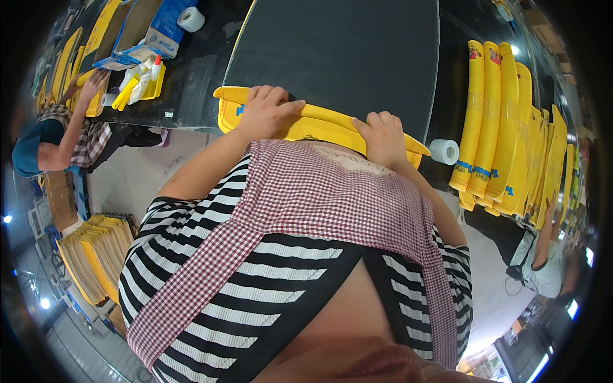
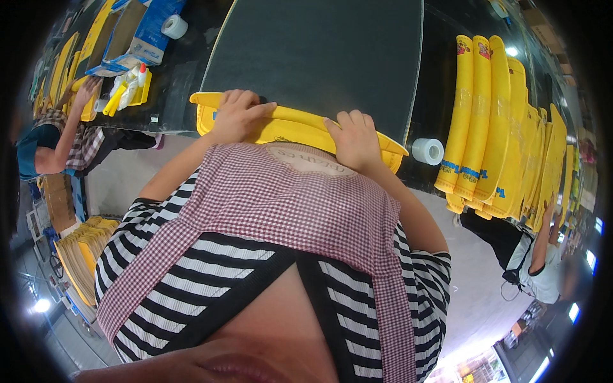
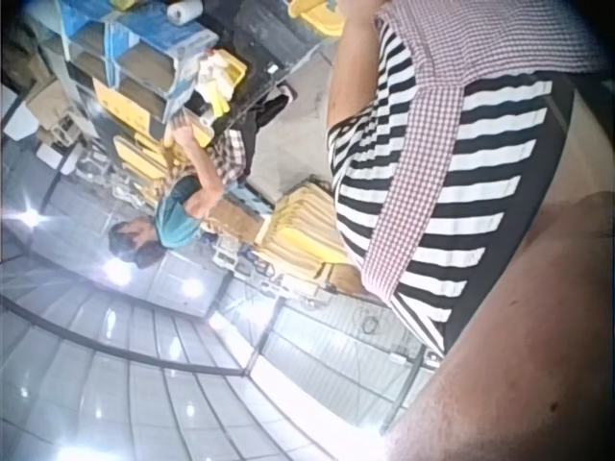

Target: The person folds a yellow mat with a black center, rolls it tightly, and secures it with clear tape. They repeat this process for multiple mats, stacking the finished rolls on the table.

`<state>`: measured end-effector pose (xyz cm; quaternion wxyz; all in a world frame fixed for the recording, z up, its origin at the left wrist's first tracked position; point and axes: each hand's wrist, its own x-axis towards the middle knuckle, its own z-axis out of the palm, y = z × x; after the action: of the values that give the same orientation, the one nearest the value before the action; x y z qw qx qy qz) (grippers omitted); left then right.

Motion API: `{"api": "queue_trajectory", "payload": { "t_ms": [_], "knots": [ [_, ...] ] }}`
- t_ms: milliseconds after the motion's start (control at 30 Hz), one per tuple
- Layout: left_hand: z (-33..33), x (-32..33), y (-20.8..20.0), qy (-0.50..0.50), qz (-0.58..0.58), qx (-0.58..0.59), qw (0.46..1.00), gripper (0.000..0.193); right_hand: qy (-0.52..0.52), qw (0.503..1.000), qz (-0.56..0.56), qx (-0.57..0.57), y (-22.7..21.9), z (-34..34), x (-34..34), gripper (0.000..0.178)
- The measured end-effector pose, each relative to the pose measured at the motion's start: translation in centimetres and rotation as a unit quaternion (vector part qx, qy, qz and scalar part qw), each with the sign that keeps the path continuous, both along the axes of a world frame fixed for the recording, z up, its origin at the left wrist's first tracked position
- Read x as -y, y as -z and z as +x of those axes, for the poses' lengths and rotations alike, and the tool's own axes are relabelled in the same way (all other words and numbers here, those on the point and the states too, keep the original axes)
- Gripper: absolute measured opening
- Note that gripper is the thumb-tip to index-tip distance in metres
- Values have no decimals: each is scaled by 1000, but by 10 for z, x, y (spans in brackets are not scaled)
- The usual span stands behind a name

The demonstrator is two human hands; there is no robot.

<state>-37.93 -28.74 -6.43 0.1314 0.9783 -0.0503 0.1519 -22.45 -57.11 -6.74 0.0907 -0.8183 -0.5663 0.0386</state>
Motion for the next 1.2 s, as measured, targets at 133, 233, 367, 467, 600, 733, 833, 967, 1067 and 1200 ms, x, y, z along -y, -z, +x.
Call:
{"api": "queue_trajectory", "payload": {
  "t_ms": [133,233,367,467,600,733,833,967,1067,1200],
  "knots": [
    [-13,-7,6,-57,28,-41,997,48,17,995,-80,61,-18,-12,5,55],
    [-4,-5,-5,-71,-4,-107,992,41,49,992,-116,20,-22,-16,3,60],
    [7,-17,3,-85,-73,-136,984,22,74,991,-99,-57,-18,-8,6,58],
    [15,-19,2,-132,-156,-142,969,14,133,980,-71,-133,-13,2,4,52],
    [23,-18,-18,-217,-83,-183,955,28,248,957,17,-149,-12,5,-1,27],
    [19,-24,-21,-244,10,-190,951,47,286,955,42,-67,-13,7,1,11],
    [21,-26,-23,-248,8,-209,946,47,277,959,-35,-50,-16,6,5,15],
    [29,-25,-34,-286,-77,-303,906,48,259,962,68,-51,9,5,20,17],
    [25,-35,-21,-229,-54,-253,938,46,248,955,135,-87,13,7,25,20],
    [0,-57,10,-151,-49,-143,977,44,233,959,127,-97,7,10,26,21]
  ]
}}
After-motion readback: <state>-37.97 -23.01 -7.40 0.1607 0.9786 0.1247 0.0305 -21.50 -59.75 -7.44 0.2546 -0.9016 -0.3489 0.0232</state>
